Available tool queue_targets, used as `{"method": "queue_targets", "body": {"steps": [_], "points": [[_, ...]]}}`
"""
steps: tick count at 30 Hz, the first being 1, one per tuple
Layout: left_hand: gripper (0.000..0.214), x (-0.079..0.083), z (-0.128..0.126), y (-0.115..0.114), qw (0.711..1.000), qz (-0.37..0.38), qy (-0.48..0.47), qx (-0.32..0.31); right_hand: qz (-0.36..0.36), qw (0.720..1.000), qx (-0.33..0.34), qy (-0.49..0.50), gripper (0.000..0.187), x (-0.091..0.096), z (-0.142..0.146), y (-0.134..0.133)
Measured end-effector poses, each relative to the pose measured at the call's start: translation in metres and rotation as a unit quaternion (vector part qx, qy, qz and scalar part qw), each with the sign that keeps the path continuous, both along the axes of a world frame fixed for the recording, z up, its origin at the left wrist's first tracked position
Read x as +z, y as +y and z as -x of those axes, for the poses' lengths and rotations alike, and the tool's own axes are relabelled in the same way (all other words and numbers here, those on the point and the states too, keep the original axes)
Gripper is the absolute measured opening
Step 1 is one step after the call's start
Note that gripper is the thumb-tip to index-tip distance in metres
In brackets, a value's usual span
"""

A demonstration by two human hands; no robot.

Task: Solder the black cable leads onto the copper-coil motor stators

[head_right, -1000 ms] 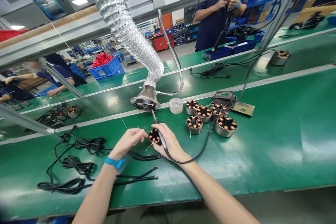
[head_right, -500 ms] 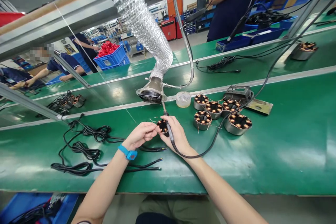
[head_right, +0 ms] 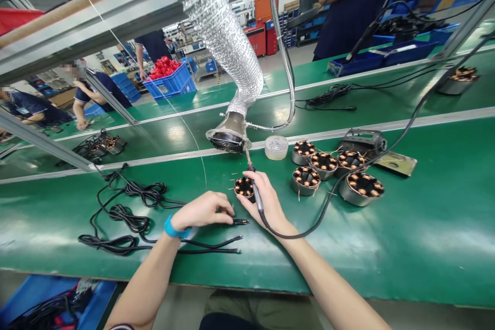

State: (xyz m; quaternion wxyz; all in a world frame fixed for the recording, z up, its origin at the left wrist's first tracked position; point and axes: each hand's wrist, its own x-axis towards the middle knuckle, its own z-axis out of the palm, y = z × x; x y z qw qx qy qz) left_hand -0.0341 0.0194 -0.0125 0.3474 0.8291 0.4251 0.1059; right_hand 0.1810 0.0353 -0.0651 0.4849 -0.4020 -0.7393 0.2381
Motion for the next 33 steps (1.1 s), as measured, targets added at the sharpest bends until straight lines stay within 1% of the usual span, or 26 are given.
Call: {"method": "queue_targets", "body": {"steps": [2,5,7,10,12,14,15,17,19,23,25,28,30,33], "points": [[0.019,-0.01,-0.007,-0.002,0.998,-0.021,0.039,-0.042,0.001,1.0,-0.003,-0.001,0.049,0.001,0.0,0.001],[0.018,-0.02,-0.014,-0.002,0.994,-0.034,0.071,-0.07,0.002,1.0,-0.008,0.0,0.049,0.001,0.001,0.001],[0.019,-0.02,-0.014,-0.001,0.994,-0.023,0.074,-0.079,0.005,1.0,-0.014,0.004,0.05,0.001,0.001,0.001],[0.02,-0.013,-0.01,0.001,0.996,0.027,0.041,-0.08,0.01,1.0,-0.019,0.011,0.05,0.0,0.001,0.001],[0.024,-0.007,-0.006,0.002,0.995,0.08,-0.01,-0.053,0.011,1.0,-0.02,0.014,0.049,0.0,0.001,0.0],[0.029,-0.001,-0.001,0.004,0.987,0.133,-0.088,0.009,0.009,1.0,-0.018,0.016,0.048,0.0,0.001,0.0],[0.031,0.001,0.001,0.005,0.978,0.152,-0.134,0.047,0.009,1.0,-0.017,0.016,0.047,0.0,0.001,0.0],[0.034,0.004,0.005,0.007,0.954,0.168,-0.221,0.113,0.011,1.0,-0.019,0.019,0.049,-0.001,0.001,0.001],[0.037,0.005,0.006,0.008,0.935,0.158,-0.28,0.152,0.015,0.999,-0.024,0.025,0.051,-0.004,0.001,0.003],[0.037,0.003,0.002,0.009,0.922,0.122,-0.323,0.176,0.004,0.999,-0.019,0.027,0.055,-0.005,0.001,0.004],[0.036,0.001,0.0,0.009,0.916,0.114,-0.341,0.18,-0.019,0.999,-0.019,0.025,0.056,0.0,0.002,0.002],[0.035,-0.002,-0.003,0.009,0.906,0.118,-0.367,0.175,-0.062,0.996,-0.019,0.056,0.05,0.01,0.007,-0.005],[0.035,-0.002,-0.005,0.007,0.908,0.127,-0.365,0.163,-0.076,0.992,-0.012,0.096,0.044,0.017,0.013,-0.011],[0.033,-0.001,-0.007,0.004,0.923,0.121,-0.334,0.146,-0.062,0.988,0.01,0.144,0.036,0.024,0.022,-0.02]]}}
